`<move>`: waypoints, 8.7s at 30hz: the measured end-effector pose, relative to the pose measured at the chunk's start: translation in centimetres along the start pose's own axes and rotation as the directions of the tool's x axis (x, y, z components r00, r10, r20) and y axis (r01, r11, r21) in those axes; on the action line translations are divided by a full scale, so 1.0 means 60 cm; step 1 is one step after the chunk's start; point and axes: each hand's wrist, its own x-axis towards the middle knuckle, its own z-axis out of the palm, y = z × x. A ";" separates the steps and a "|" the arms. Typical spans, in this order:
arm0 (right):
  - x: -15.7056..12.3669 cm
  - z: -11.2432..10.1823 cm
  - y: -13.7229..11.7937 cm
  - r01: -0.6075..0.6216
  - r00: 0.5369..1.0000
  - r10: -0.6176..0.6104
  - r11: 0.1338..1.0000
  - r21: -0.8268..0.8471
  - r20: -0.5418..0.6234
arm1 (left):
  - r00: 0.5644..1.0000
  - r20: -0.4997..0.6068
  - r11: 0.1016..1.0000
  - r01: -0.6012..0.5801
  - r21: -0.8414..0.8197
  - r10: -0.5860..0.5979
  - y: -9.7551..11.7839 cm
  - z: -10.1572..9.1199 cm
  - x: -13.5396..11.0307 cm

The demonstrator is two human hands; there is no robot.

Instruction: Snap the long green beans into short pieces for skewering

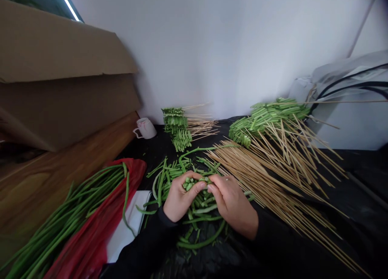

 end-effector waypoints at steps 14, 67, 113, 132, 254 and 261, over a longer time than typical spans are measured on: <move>-0.005 0.003 -0.002 -0.053 0.992 0.053 0.999 -0.002 0.113 | 0.919 -0.281 0.893 0.139 -0.428 -0.278 -0.017 -0.004 0.017; 0.048 -0.057 0.058 -0.229 0.770 0.615 0.518 0.824 -0.172 | 0.948 -0.100 0.953 0.305 -0.004 -0.303 -0.036 -0.013 0.018; 0.002 -0.014 0.015 0.347 0.935 -0.335 0.806 -0.480 0.113 | 0.980 0.132 0.906 -0.186 0.380 0.146 -0.014 0.003 -0.005; -0.007 -0.019 -0.010 0.475 0.845 -0.534 0.745 -0.469 0.007 | 0.920 0.273 0.905 0.347 -0.245 -0.279 0.008 -0.010 0.004; 0.010 -0.039 -0.007 0.405 0.914 -0.352 0.830 -0.383 0.203 | 0.979 0.179 0.995 0.086 0.056 -0.095 0.004 -0.016 0.010; 0.007 -0.035 -0.006 0.451 0.893 -0.359 0.721 -0.527 0.272 | 0.955 0.279 0.994 0.086 0.068 -0.102 0.000 -0.017 0.010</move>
